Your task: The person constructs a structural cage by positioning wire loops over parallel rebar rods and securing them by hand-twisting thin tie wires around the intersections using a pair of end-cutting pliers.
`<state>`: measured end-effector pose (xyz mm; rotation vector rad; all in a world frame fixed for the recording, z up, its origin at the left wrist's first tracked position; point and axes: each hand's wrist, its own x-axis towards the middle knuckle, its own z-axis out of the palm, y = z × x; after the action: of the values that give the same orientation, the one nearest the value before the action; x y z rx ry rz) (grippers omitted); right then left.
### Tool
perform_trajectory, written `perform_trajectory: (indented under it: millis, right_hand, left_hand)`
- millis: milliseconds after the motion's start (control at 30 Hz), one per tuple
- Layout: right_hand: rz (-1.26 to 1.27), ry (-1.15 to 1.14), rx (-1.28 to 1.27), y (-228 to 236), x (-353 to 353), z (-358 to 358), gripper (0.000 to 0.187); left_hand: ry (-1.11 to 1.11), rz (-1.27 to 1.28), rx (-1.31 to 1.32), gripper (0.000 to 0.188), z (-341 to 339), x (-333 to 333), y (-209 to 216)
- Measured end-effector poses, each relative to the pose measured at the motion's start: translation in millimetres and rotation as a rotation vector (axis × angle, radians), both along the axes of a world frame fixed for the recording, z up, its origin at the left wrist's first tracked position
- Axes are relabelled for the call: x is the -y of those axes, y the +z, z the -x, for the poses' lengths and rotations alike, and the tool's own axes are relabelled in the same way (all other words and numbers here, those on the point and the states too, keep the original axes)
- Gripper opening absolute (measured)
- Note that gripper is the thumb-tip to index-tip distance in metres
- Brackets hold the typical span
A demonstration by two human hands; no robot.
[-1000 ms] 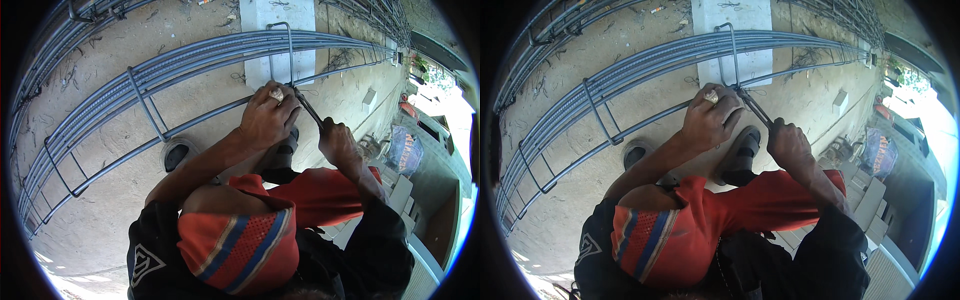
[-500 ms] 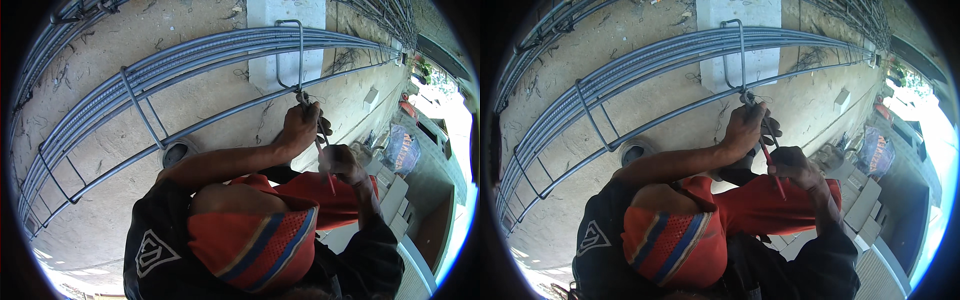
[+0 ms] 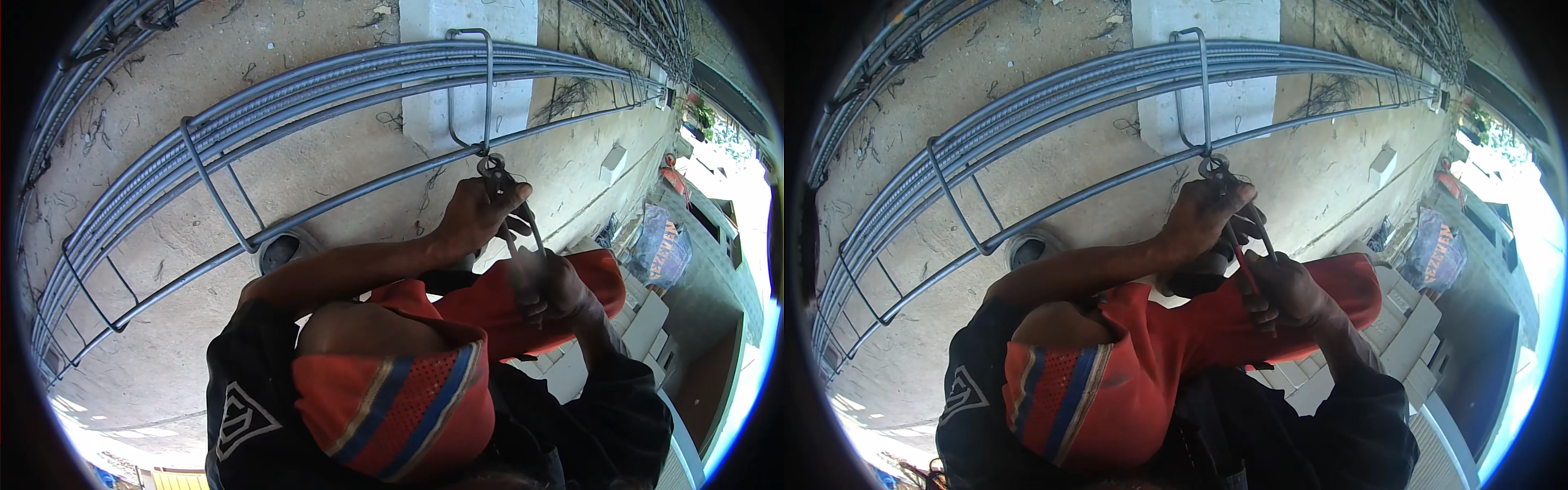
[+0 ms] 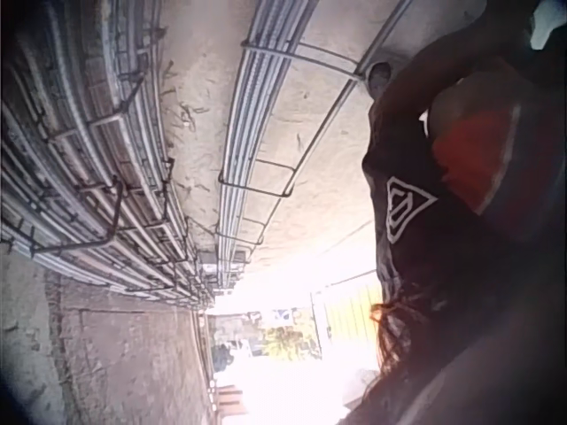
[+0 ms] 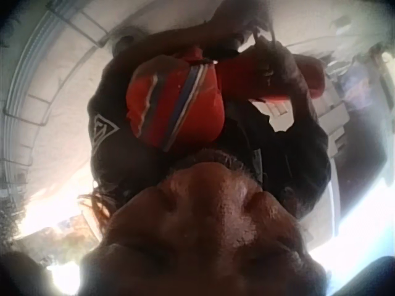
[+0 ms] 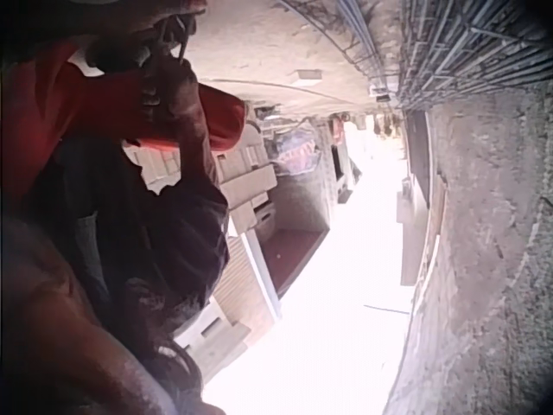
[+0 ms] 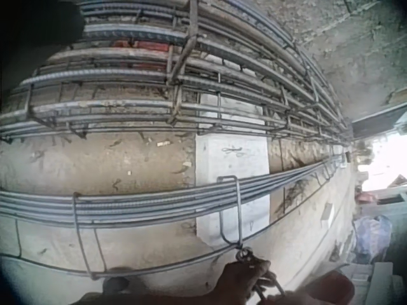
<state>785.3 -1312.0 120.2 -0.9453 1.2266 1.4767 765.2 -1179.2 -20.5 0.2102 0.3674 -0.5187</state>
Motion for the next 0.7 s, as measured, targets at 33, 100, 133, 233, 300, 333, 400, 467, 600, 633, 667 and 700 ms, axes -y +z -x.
perform_trajectory:
  millis: [33,100,133,233,300,333,400,467,600,633,667,700]
  right_hand:
    - [0.056,0.094,0.079,-1.7,-5.1,3.2,0.049]
    - [0.122,0.189,0.166,-4.7,-0.4,3.3,0.040]
    - [0.065,0.602,0.486,-8.0,8.8,8.0,0.031]
    - [0.002,1.311,1.103,-14.9,34.5,14.7,0.031]
    - [-0.108,1.433,1.312,-22.8,27.5,8.1,0.037]
    - [-0.161,1.474,1.421,-28.2,24.0,9.2,0.040]
    - [0.016,1.531,1.340,-19.7,18.5,12.7,0.022]
    - [0.175,1.510,1.307,-22.5,5.5,17.1,0.010]
    - [0.398,0.998,0.997,-76.0,9.8,51.8,0.035]
    - [0.404,0.993,1.001,-83.2,11.2,53.1,0.035]
    - [0.423,0.944,1.017,-87.5,13.3,56.4,0.035]
    - [0.442,0.896,1.034,-91.5,16.3,58.6,0.035]
  left_hand:
    - [-0.122,-0.164,0.094,0.037,6.0,-3.3,-9.3]
    - [-0.323,-0.580,0.365,0.041,4.2,-20.0,-14.0]
    - [-0.330,-0.576,0.369,0.041,3.5,-34.8,-10.5]
    - [-0.184,-1.161,0.779,0.031,-6.0,-76.5,1.9]
    - [0.293,-1.763,1.041,0.030,-16.8,-98.8,6.3]
    - [0.265,-1.786,1.038,0.030,-15.7,-100.2,1.4]
    - [-0.028,-1.951,0.939,0.032,-25.5,-88.3,-5.3]
    - [-0.426,-1.617,0.900,0.038,-31.6,-81.1,-2.7]
    - [-0.555,-1.675,0.958,0.046,-23.1,-88.6,-1.6]
    - [-0.513,-1.680,0.971,0.049,-24.7,-88.2,-2.7]
    - [-0.518,-1.679,0.978,0.049,-25.3,-87.9,-0.4]
    - [-0.537,-1.684,0.990,0.049,-26.5,-87.8,2.5]
